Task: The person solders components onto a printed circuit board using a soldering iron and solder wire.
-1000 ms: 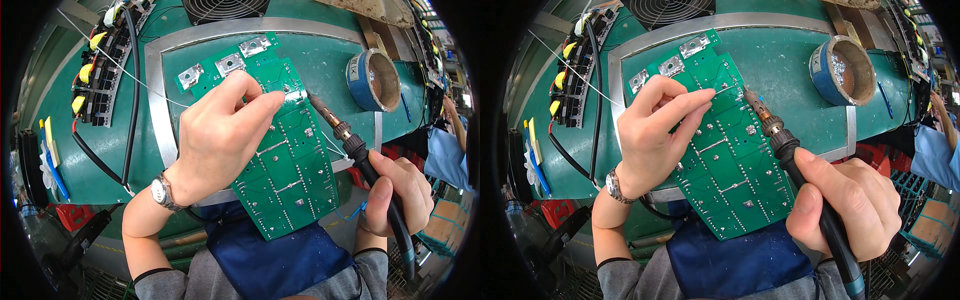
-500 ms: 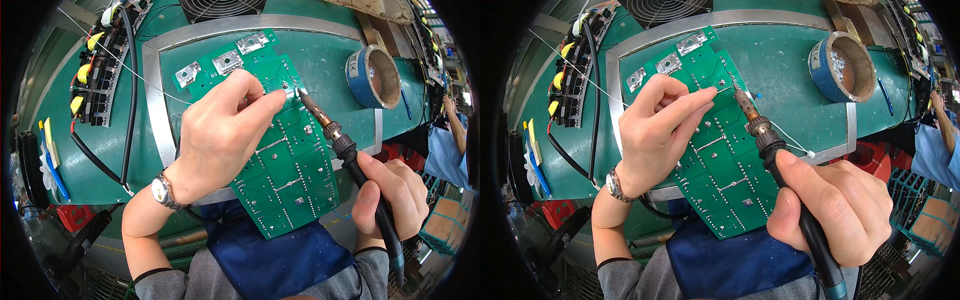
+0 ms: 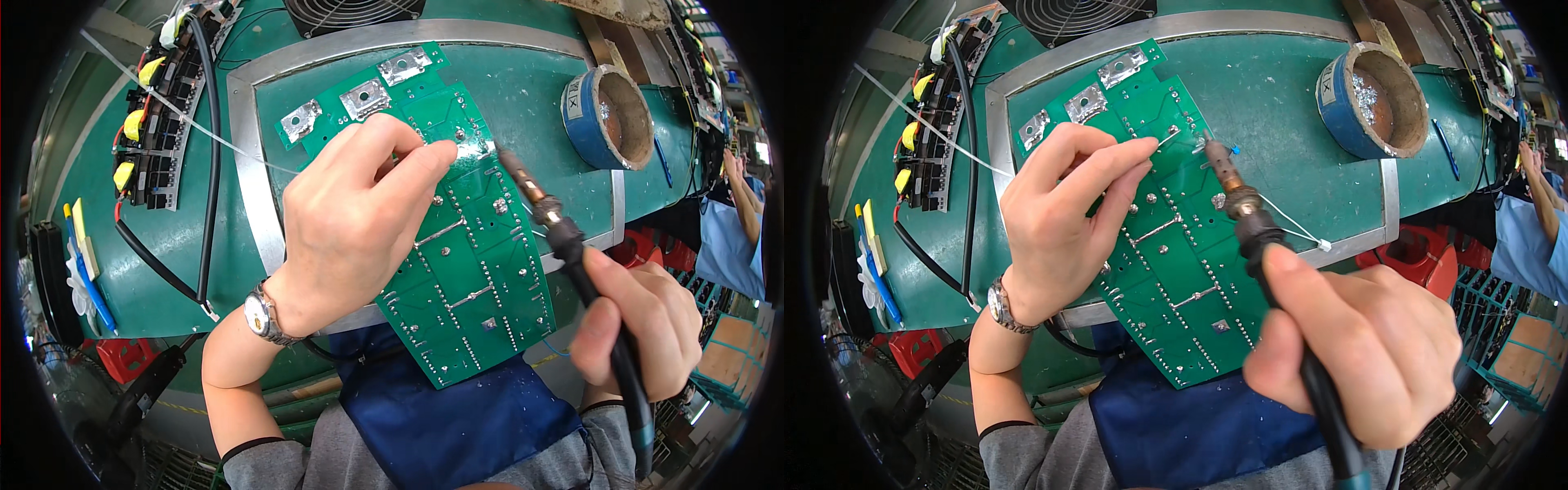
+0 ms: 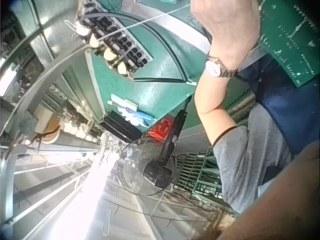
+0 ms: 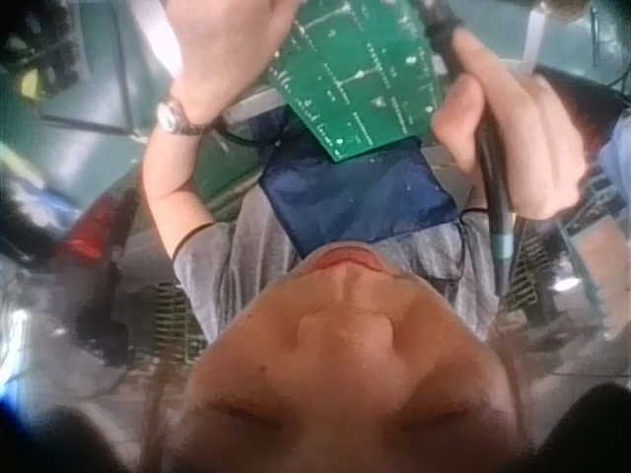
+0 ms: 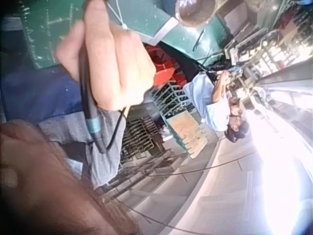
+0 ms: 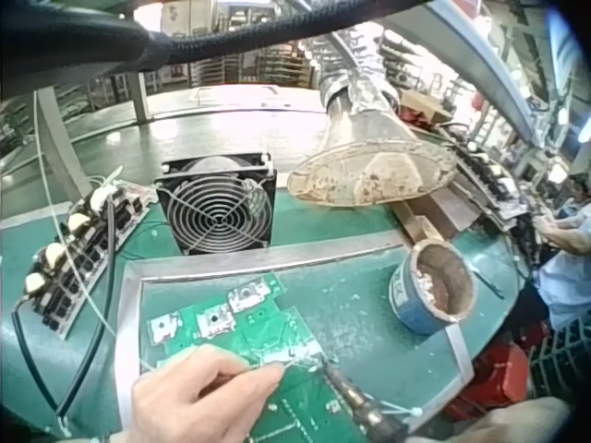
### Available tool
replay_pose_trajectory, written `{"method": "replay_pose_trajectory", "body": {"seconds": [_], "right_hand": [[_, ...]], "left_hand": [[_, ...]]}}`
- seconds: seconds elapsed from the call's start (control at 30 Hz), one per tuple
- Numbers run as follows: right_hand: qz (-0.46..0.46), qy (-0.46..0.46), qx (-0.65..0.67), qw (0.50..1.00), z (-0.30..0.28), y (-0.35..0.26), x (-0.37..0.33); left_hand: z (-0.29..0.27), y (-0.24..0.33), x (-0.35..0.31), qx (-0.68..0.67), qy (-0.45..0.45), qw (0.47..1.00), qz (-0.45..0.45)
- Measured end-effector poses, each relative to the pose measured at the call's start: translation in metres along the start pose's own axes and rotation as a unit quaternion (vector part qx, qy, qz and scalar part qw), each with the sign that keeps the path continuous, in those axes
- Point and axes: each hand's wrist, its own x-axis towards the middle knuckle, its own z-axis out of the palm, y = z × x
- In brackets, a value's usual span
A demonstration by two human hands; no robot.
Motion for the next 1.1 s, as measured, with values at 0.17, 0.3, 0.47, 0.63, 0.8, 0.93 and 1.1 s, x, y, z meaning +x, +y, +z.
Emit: {"method": "replay_pose_trajectory", "body": {"seconds": [0.17,0.3,0.47,0.63,0.8,0.93,1.1], "right_hand": [[-0.033,-0.022,0.034,0.999,-0.017,0.013,-0.007],[-0.033,-0.013,0.064,0.997,-0.010,0.016,-0.010],[-0.047,-0.012,0.074,0.996,-0.008,0.016,-0.009],[-0.059,-0.030,0.070,0.995,-0.003,0.012,-0.010],[-0.116,-0.014,0.045,0.992,0.000,0.009,-0.008],[-0.087,-0.013,0.053,0.995,-0.002,0.008,-0.009],[-0.056,-0.021,0.050,0.997,-0.023,0.013,-0.019]], "left_hand": [[0.003,0.004,-0.001,-0.003,-0.009,1.000,0.005],[0.004,0.004,-0.001,-0.009,-0.007,1.000,0.022],[0.004,0.006,0.000,-0.011,-0.017,0.999,0.035],[0.008,0.005,-0.005,-0.042,-0.031,0.998,0.034],[0.006,0.009,0.000,-0.024,-0.063,0.997,0.040],[0.004,0.003,-0.001,-0.014,-0.029,0.997,0.066],[0.000,0.011,-0.001,-0.024,-0.042,0.998,0.046]]}}
